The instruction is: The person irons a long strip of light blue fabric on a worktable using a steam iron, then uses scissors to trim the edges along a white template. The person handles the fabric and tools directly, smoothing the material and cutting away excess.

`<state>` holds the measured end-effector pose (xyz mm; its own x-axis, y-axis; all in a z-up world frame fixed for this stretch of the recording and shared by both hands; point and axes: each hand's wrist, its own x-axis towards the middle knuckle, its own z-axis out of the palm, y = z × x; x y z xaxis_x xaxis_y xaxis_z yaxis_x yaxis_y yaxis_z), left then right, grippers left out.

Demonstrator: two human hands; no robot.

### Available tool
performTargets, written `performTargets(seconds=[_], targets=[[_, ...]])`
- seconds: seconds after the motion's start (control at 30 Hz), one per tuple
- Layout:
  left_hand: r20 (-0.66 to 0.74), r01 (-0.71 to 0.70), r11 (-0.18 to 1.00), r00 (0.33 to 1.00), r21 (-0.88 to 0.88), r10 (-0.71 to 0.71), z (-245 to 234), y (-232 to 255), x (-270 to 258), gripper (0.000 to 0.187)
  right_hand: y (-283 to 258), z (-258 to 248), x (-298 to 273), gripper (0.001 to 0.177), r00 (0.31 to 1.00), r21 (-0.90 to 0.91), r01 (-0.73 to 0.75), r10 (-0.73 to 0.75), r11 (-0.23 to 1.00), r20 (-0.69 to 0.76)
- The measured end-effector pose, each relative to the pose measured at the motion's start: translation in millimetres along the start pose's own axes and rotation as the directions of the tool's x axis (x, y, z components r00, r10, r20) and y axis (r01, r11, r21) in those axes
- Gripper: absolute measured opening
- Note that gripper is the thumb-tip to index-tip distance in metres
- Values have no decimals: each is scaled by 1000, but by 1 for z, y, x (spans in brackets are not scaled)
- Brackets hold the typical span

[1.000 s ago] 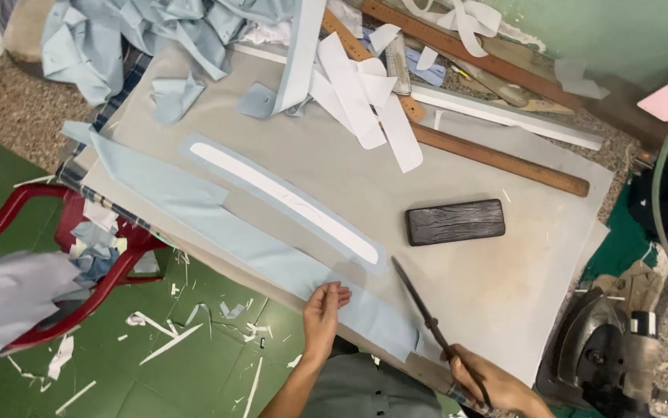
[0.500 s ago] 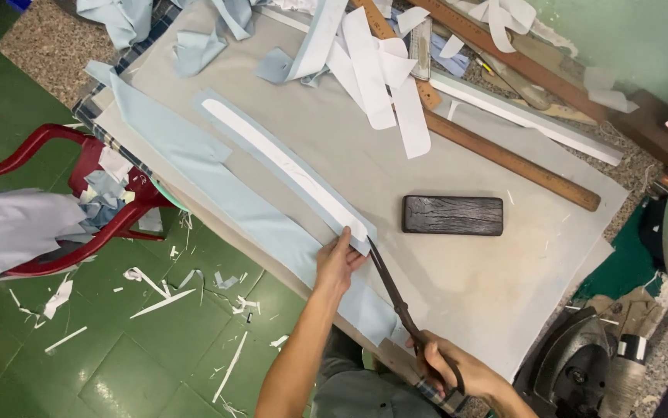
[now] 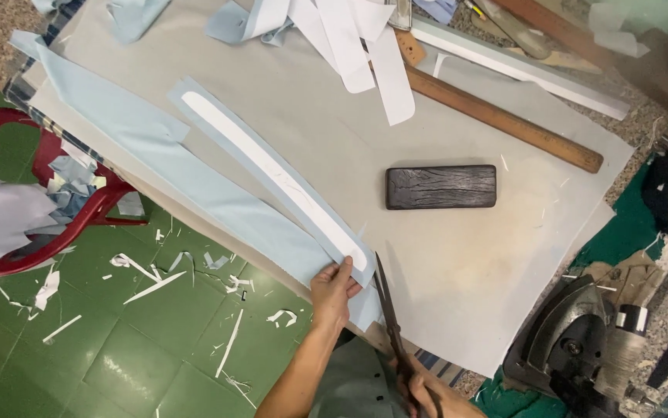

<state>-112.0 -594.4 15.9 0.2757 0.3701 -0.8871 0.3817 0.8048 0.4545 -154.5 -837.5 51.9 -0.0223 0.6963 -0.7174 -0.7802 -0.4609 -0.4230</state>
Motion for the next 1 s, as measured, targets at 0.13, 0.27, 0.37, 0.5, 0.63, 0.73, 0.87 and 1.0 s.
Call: performTargets(seconds=[0.13,0.27,0.37,0.5,0.63,0.73,0.87,1.0], targets=[[-5,-46,998,999,51,47,-7,-12,11,21,-7,27,23,72,978,326,-10,78,945,-194],[-11,-71,997,997,35,71,-10,-17,16,23,-25,40,27,77,957,-101,-37,6,994,-292],[11,-87,995,996,39,87,-10,-15,13,31,-13,30,31,59,953,-133,-14,-27,991,-301],[5,-92,994,996,55,92,-12,-19,16,35,-7,20,26,80,961,-91,-25,-1,996,-278],[21,-89,995,996,35,88,-13,-22,19,23,-32,12,7,86,960,-214,-77,15,974,-278],[23,-83,996,996,10,83,-13,-23,18,21,-20,-14,-1,80,953,-367,-116,0,923,-303],[35,-79,997,996,-26,79,-13,-20,14,17,-31,-38,-22,59,960,-404,-112,-5,908,-278],[18,-38,998,999,43,38,-30,-23,5,21,-69,-37,-60,97,825,-186,-534,461,825,-326]])
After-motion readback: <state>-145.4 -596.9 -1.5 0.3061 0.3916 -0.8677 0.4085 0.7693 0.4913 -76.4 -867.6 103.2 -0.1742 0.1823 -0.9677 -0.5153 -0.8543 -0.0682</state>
